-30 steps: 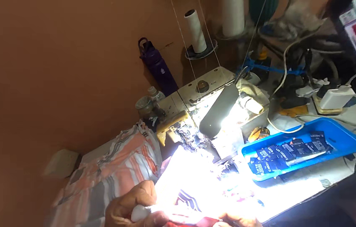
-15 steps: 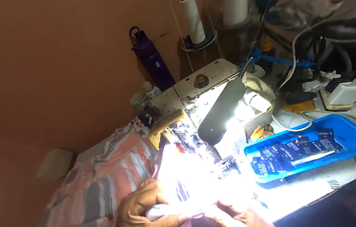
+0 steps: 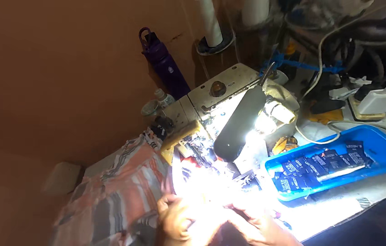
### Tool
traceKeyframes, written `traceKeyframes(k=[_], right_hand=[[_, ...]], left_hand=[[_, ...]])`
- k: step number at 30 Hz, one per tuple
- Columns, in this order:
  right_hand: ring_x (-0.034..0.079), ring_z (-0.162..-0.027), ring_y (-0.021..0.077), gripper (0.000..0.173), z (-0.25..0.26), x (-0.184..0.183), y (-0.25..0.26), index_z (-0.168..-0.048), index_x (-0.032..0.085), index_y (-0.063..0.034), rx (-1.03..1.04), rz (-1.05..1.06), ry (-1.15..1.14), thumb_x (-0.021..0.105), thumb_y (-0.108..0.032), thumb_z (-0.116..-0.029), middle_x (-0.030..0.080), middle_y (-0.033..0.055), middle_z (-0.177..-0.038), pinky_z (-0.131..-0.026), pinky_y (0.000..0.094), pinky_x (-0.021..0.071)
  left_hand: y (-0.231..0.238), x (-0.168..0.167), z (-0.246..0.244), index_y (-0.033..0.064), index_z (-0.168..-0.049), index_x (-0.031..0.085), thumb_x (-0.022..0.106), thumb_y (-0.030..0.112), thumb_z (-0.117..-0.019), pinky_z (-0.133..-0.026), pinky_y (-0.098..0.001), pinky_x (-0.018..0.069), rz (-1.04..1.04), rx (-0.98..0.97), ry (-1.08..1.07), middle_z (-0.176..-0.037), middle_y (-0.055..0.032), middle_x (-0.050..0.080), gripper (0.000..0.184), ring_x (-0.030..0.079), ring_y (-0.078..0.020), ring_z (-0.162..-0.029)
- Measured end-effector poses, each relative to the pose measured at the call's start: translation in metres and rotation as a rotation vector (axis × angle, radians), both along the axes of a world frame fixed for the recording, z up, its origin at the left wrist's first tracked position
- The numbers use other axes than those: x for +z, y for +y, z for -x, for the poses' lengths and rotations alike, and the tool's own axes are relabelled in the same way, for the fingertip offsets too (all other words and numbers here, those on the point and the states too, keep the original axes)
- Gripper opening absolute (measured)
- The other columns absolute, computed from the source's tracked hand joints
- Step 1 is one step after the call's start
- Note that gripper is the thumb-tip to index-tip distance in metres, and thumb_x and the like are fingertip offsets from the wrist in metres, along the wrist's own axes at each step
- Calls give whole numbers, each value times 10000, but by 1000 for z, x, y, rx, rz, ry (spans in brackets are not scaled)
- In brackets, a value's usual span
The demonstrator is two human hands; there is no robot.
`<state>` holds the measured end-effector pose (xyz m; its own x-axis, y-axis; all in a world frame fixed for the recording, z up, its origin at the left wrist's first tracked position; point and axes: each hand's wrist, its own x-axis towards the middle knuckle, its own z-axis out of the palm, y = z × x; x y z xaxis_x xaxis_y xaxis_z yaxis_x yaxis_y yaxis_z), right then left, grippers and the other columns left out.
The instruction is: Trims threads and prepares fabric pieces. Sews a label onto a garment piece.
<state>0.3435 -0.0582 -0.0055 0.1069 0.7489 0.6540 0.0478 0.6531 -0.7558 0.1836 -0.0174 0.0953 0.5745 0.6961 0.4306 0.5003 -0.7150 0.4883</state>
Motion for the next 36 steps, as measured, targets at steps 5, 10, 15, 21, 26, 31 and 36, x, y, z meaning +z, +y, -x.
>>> traceKeyframes(k=[5, 10, 15, 21, 26, 31, 36], right_hand=[[688, -1067, 149, 210, 1, -11, -45, -1133, 721, -48, -452, 99, -380, 584, -138, -1001, 749, 119, -1140, -949, 219, 493], [703, -1037, 308, 194, -23, -43, -80, -1025, 792, -116, -515, 239, -743, 629, -87, -924, 753, 98, -1151, -896, 439, 544], [697, -977, 269, 206, -41, -41, -78, -1000, 786, -135, -541, 148, -954, 602, -71, -934, 759, 67, -1036, -827, 372, 536], [700, -802, 268, 177, -56, -36, -77, -939, 758, -47, -645, 55, -1051, 585, -22, -919, 729, 98, -858, -715, 381, 546], [710, -816, 297, 177, -63, -32, -96, -938, 711, -15, -580, 167, -942, 548, -76, -971, 721, 154, -881, -714, 366, 562], [712, -767, 348, 323, -45, -7, -110, -1054, 698, 56, -345, 369, -617, 506, -203, -1049, 707, 235, -892, -666, 411, 573], [697, -735, 313, 264, -36, 3, -93, -1061, 729, 31, -290, 403, -533, 615, -200, -1004, 716, 205, -880, -657, 400, 561]], left_hand=[[-39, -19, -20, 58, -736, 766, 731, 185, -867, -887, -441, 321, -300, 189, 214, -678, -90, 686, 186, 592, -187, -665], [-52, -34, -30, 40, -689, 741, 702, 121, -857, -859, -417, 319, -473, 288, 223, -729, -115, 723, 190, 639, -218, -786], [-40, -36, -43, -23, -671, 711, 699, 82, -823, -854, -469, 371, -517, 408, 227, -665, -158, 685, 185, 612, -293, -674], [-17, -38, -51, 30, -724, 764, 680, 142, -829, -905, -462, 410, -682, 426, 219, -815, -147, 760, 175, 701, -317, -818], [-31, -40, -44, 34, -689, 739, 658, 89, -833, -880, -520, 392, -659, 452, 280, -736, -140, 716, 175, 673, -315, -734], [-33, -45, -33, 38, -710, 736, 655, 94, -830, -925, -524, 363, -566, 428, 253, -802, -144, 732, 155, 681, -285, -810], [-11, -51, -33, 29, -696, 700, 644, 121, -797, -921, -541, 336, -513, 467, 172, -741, -140, 681, 148, 644, -289, -765]])
